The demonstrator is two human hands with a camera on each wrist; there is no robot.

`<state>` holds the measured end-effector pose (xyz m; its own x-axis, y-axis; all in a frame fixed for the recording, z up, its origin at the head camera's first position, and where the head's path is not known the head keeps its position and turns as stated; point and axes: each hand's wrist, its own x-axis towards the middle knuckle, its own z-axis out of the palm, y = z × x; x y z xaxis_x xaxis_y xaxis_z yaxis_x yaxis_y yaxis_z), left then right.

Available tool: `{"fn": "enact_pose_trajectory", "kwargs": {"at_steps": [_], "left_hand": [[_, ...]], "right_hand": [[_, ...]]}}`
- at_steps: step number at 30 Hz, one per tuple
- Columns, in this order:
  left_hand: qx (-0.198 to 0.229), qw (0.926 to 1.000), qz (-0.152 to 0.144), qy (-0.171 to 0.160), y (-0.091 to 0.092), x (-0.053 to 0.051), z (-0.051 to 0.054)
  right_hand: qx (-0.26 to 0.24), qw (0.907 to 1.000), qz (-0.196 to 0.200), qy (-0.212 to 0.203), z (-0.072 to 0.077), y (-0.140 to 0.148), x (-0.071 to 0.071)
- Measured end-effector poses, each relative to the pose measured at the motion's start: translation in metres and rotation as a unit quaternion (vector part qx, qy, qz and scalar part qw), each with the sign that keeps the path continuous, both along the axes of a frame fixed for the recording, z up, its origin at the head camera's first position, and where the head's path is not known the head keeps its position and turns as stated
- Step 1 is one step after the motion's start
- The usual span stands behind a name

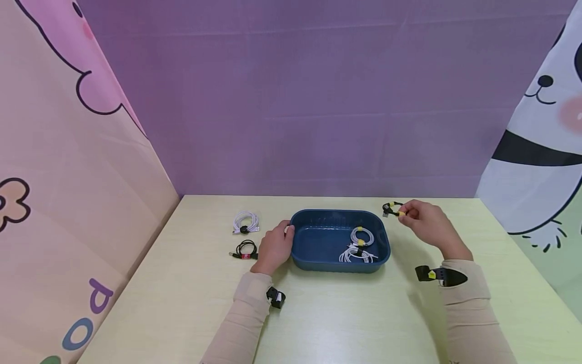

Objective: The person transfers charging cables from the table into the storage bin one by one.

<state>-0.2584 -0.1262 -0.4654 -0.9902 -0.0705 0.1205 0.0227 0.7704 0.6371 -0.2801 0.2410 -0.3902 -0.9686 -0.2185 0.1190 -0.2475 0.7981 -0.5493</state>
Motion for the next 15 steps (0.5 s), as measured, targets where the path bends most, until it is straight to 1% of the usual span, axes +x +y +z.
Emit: {"fn": "enact_pose_trajectory", "kwargs": {"at_steps": [6, 15], "left_hand": [[0.004, 1.0000, 0.000, -0.001, 0.0004, 0.0007, 0.0018], [0.004, 1.0000, 0.000, -0.001, 0.0004, -0.0008, -0.0005]], "right_hand": [[0.002, 1.0000, 0.005, 0.007, 0.0000, -0.0027, -0.0003], [0.001, 0.9999, 0.004, 0.010, -0.0017, -0.0087, 0.0003]]}}
